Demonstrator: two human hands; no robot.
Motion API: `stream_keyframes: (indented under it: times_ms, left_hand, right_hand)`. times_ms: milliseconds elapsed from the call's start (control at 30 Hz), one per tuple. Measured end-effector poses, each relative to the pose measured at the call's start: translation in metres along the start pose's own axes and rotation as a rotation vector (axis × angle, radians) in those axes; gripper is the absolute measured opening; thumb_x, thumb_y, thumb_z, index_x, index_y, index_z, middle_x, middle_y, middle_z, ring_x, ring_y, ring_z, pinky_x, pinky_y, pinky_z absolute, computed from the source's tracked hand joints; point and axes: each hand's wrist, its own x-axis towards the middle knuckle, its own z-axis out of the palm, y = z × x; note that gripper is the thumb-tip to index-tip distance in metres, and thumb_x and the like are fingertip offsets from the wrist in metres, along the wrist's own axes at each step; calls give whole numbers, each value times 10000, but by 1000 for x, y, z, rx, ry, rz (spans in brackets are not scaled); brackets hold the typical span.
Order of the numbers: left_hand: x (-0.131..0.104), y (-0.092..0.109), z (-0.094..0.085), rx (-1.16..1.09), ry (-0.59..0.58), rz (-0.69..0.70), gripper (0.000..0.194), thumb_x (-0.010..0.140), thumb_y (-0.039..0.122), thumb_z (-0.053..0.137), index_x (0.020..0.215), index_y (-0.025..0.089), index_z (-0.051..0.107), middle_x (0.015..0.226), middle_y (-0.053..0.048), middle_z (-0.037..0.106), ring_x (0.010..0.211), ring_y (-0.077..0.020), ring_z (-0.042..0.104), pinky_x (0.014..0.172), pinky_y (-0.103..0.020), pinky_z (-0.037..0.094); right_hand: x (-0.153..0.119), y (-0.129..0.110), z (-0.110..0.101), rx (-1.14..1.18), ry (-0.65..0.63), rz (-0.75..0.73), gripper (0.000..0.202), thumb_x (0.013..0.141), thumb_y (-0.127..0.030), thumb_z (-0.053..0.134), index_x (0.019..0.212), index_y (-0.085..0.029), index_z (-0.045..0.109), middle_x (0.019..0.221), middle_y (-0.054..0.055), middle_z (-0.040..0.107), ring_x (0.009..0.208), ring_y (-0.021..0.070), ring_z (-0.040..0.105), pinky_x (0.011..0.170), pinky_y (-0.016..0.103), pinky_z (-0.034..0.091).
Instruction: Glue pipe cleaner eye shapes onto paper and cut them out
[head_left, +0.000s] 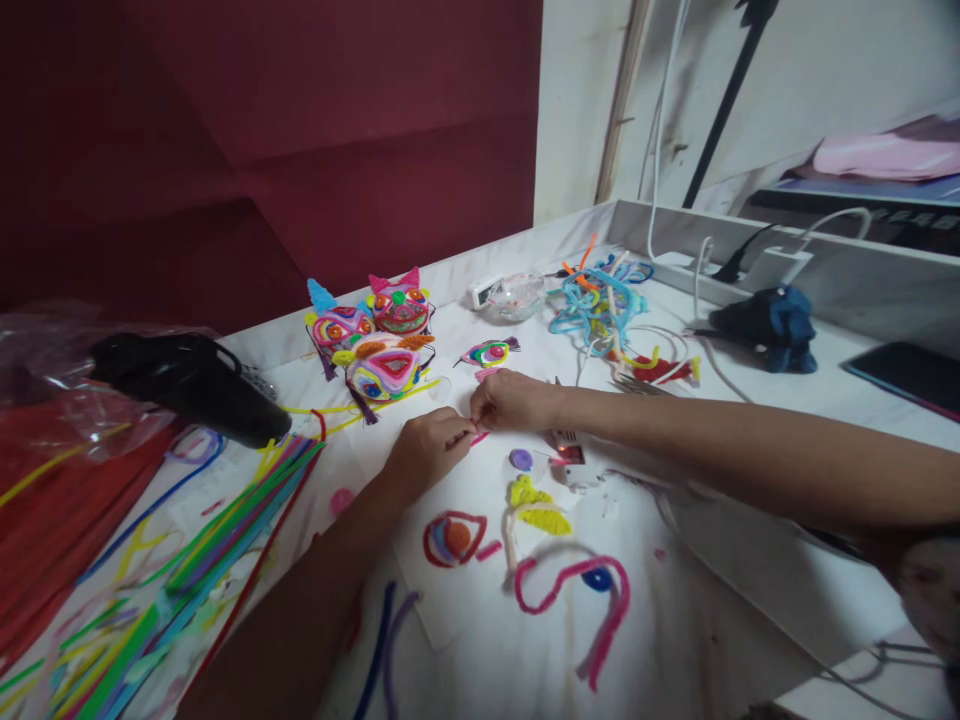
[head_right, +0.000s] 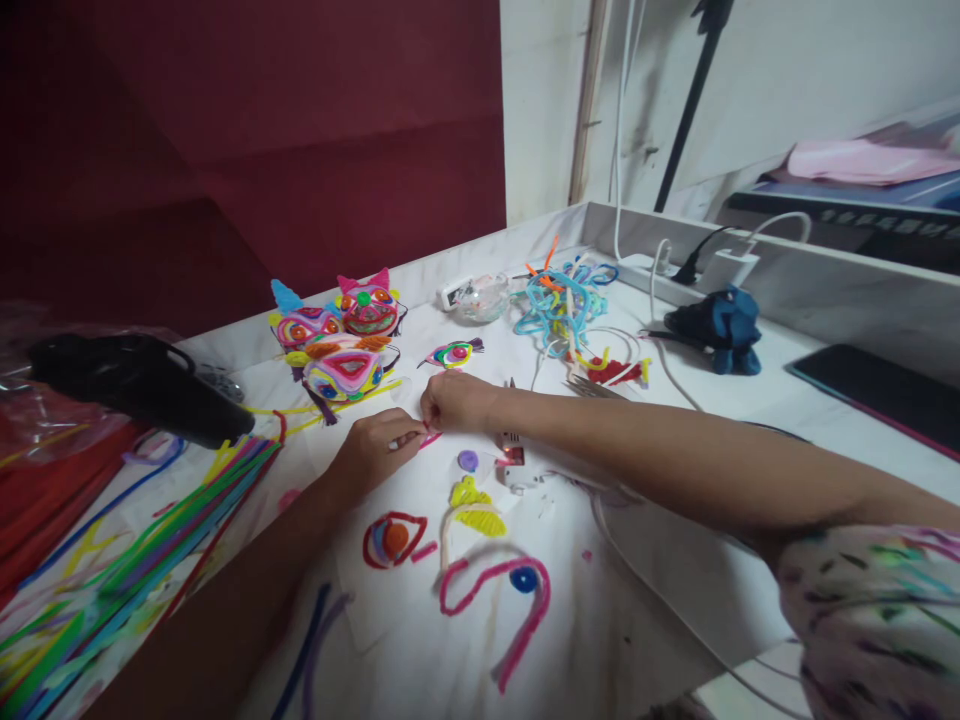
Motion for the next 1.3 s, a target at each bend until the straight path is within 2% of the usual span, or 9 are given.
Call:
stream_keyframes:
  times_ms: [200,433,667,1033,1167,1300]
  left_hand:
    - [0,2,1,-28,11,-53,157,823,85,597,765,192,696,682,15,642,535,-88,534,579,-212,448]
    - [1,4,0,-66,16,-112,159,769,55,605,699,192,645,649,21,620,532,-90,518,560,-212,446]
    - [3,6,0,-119,56,-184,151,706,49,615,684,198,619,622,32,623,506,-82,502,517,-195,442]
    - [3,8,5,-119,73,-233,184,675,19,629,672,200,598,610,45,600,520,-86,519,528,-200,436]
    - [1,7,8,-108,89,-234,181,679,28,631,676,205,591,609,48,600,518,-84,511,536,-199,436]
    - [1,9,9,-81,73,-244,150,708,56,641,687,198,593,636,33,616,532,-89,521,551,-207,436]
  right_hand:
    - [2,3,3,-7,11,-10,223,763,-42,670,881,-169,809,807,38,791,750,154,678,676,205,443]
    - [2,4,6,-27,10,-25,200,785,-64,668,912,-134,806,814,69,787,739,161,675,654,212,441]
    - [3,2,6,-51,1,-20,181,796,-94,673,912,-146,802,807,61,779,738,166,671,645,220,436]
    - [3,0,7,-77,8,-6,151,803,-117,685,901,-140,798,827,82,784,759,188,680,650,239,443]
    - [1,2,4,-63,2,-30,180,802,-76,663,908,-131,798,819,76,788,748,180,688,650,230,449]
    - [-7,5,3,-69,4,-68,255,822,-11,614,950,-141,791,895,74,798,819,177,702,720,227,463]
